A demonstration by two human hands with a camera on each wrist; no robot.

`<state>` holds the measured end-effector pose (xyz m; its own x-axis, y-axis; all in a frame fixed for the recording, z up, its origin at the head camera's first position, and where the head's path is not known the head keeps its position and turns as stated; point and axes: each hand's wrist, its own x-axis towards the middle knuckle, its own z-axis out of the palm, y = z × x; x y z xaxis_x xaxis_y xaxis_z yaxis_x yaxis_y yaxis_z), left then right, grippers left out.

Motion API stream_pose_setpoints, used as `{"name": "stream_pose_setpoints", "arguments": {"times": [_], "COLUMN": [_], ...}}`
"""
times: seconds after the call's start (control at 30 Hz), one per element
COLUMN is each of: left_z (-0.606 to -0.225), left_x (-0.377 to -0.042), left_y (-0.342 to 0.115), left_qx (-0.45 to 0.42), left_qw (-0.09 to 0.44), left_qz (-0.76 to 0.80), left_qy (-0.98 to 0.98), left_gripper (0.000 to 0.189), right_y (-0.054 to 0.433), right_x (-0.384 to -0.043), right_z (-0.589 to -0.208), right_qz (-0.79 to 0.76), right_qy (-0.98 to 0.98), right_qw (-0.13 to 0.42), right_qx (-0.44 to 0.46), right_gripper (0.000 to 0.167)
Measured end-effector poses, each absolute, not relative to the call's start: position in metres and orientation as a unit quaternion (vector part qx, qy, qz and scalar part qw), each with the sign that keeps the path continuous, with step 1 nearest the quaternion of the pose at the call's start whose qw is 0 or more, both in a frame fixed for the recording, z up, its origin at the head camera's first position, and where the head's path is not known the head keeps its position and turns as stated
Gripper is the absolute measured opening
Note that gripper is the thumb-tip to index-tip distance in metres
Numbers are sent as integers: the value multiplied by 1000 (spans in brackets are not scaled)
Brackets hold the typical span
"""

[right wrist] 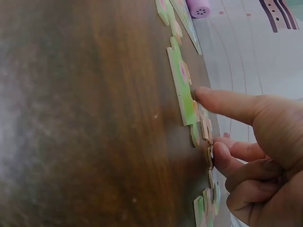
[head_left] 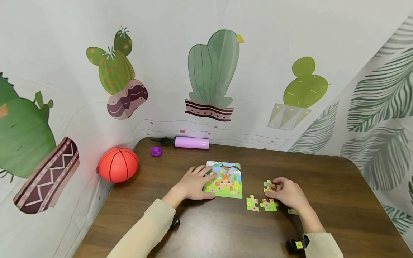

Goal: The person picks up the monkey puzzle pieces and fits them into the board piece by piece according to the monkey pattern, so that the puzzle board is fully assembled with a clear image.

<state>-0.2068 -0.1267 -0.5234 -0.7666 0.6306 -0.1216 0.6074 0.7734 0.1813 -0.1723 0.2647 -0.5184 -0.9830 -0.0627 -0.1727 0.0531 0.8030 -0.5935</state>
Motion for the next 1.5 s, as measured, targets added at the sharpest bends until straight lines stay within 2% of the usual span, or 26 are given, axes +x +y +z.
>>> {"name": "stream_pose_setpoints", "arguments": {"times": [0.7,1.23,1.5], "left_z": [-518,-523,-524], "left_x": [-212,-216,-217], "left_y": [-117,-119,-118], "left_qx": [299,298,293], "left_qw": [114,127,132], "left_qz": [68,78,78], "left_qy": [945,943,944], "left_gripper": [84,86,87], "right_y": [260,258,262], "right_x": [-173,-171,-172], "right_z": [-516,-517,-522], "right_qz": [-312,-322,-339], "right_qy": [946,944,939], "right_qw": [93,71,51], "right_qx": [8,3,-4], "right_gripper": [56,55,44]}}
